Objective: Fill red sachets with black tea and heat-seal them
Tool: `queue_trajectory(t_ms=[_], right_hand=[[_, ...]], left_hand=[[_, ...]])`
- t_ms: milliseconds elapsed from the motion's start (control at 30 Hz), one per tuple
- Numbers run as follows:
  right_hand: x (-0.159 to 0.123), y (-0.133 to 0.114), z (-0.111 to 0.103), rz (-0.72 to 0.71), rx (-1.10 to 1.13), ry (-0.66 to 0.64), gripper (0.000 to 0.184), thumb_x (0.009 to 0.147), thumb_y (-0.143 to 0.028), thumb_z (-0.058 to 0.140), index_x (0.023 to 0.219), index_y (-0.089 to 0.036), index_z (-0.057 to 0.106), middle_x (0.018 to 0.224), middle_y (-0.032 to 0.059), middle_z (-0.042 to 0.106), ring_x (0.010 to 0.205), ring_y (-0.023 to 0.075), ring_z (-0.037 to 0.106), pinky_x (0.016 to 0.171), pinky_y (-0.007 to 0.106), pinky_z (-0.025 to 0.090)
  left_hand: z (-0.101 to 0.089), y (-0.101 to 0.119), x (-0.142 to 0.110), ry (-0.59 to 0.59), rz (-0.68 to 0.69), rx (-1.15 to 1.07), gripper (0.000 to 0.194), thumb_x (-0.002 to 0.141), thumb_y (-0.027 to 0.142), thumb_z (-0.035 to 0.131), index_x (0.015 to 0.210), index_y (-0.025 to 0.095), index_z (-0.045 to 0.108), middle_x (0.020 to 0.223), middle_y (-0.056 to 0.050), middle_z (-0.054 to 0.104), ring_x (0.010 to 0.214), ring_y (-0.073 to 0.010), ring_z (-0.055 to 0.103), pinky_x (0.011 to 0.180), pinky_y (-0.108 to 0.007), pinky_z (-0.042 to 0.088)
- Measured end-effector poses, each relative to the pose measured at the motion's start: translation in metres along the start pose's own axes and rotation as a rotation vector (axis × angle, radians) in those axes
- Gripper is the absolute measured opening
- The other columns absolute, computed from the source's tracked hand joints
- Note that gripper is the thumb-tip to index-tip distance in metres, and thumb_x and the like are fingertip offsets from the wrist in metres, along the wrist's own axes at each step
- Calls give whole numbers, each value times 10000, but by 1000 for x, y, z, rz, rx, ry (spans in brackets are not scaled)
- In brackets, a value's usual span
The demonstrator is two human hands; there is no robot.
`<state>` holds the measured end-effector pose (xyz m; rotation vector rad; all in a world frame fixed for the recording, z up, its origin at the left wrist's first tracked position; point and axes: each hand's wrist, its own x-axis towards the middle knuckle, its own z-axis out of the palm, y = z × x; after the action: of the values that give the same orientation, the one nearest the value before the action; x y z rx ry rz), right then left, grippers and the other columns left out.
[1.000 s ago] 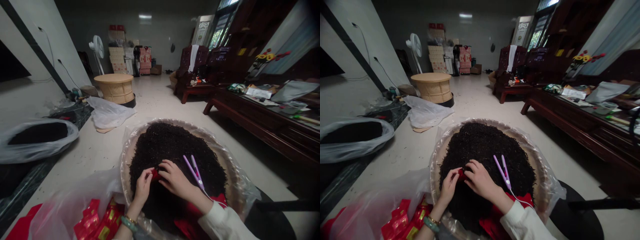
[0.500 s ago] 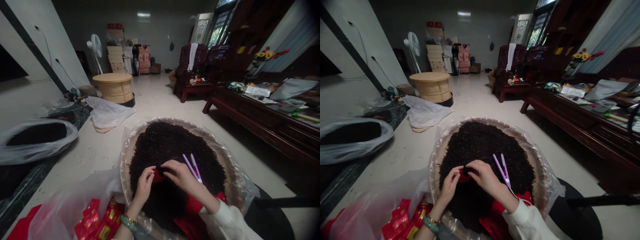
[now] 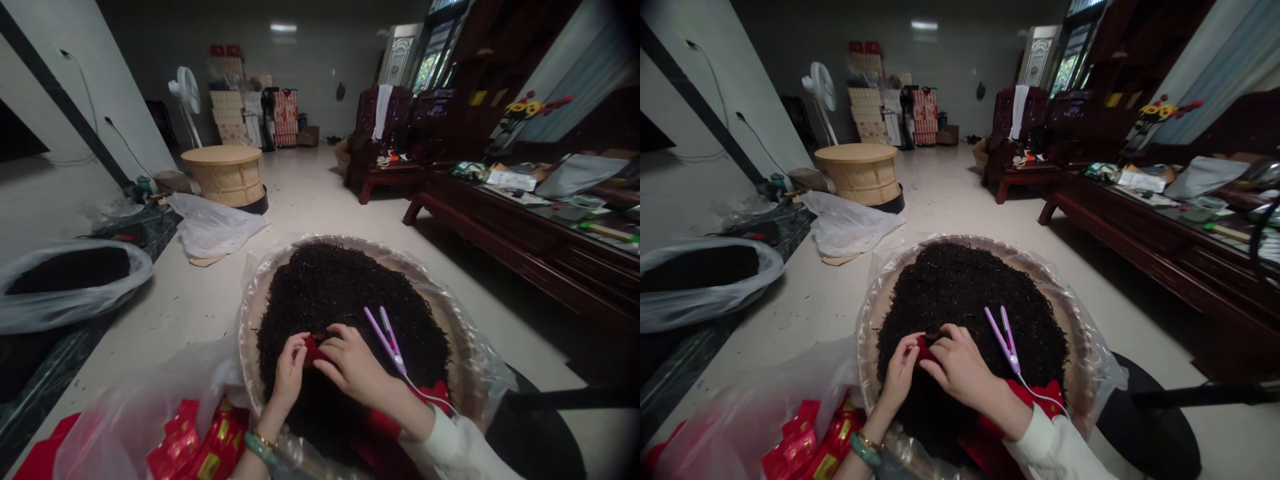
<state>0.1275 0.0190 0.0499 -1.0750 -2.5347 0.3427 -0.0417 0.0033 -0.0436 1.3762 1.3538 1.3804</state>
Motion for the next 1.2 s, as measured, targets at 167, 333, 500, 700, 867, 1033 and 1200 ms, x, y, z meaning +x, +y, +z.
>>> queue_trajectory(t_ms=[167, 333, 500, 700, 867, 1033, 1200], right_hand=[[-1, 6, -10, -15, -5, 25, 187, 854, -290, 645, 1008, -188, 679, 950, 92, 715, 1095, 307, 517, 910, 466, 407], [3, 18, -2, 4, 38, -131, 168, 865, -263, 638, 723, -183, 674, 749, 57, 696, 978, 245, 596, 875, 383, 424], [3, 29, 5, 111, 153, -64, 233, 916, -243, 563, 717, -176, 665, 857, 64, 695, 906, 199, 614, 825, 324, 433], [3, 31, -5, 253, 268, -33, 266, 923, -334, 544, 741, -187, 669, 790, 38, 674, 766, 178, 606, 724, 291, 430], [3, 35, 1, 178, 250, -138, 440, 932, -409, 514, 571, -171, 597, 608, 13, 611, 582, 135, 538, 598, 252, 373], [-1, 39, 15, 76, 165, -119, 489, 975, -450, 395, 634, -185, 623, 583, 5, 602, 566, 135, 523, 660, 271, 386], [-1, 40, 18, 50, 240, -45, 551, 978, -501, 329, 616, -190, 604, 569, 11, 585, 625, 150, 537, 681, 268, 422]], left_hand=[[1, 6, 0, -13, -35, -30, 293, 877, 459, 489, 901, 193, 610, 1002, -81, 676, 974, -217, 629, 897, -346, 480], [6, 11, -5, -123, -133, -74, 348, 856, 522, 495, 881, 191, 599, 830, -31, 662, 766, -177, 626, 724, -284, 503], [10, 18, -13, -368, -341, -298, 599, 667, 429, 747, 1163, 185, 516, 881, -31, 688, 721, -174, 653, 648, -270, 513], [17, 27, -17, -444, -475, -274, 434, 594, 186, 762, 990, 134, 592, 773, -17, 706, 561, -155, 651, 535, -254, 511], [23, 28, -20, -433, -478, -344, 503, 535, 155, 805, 991, 134, 593, 773, -20, 716, 578, -154, 659, 549, -253, 534], [21, 32, -21, -537, -601, -454, 634, 523, 201, 841, 1072, 147, 528, 755, -26, 720, 464, -122, 622, 450, -227, 511], [14, 38, -16, -623, -612, -431, 579, 527, 173, 822, 1029, 134, 537, 667, -12, 708, 414, -116, 601, 402, -204, 483]])
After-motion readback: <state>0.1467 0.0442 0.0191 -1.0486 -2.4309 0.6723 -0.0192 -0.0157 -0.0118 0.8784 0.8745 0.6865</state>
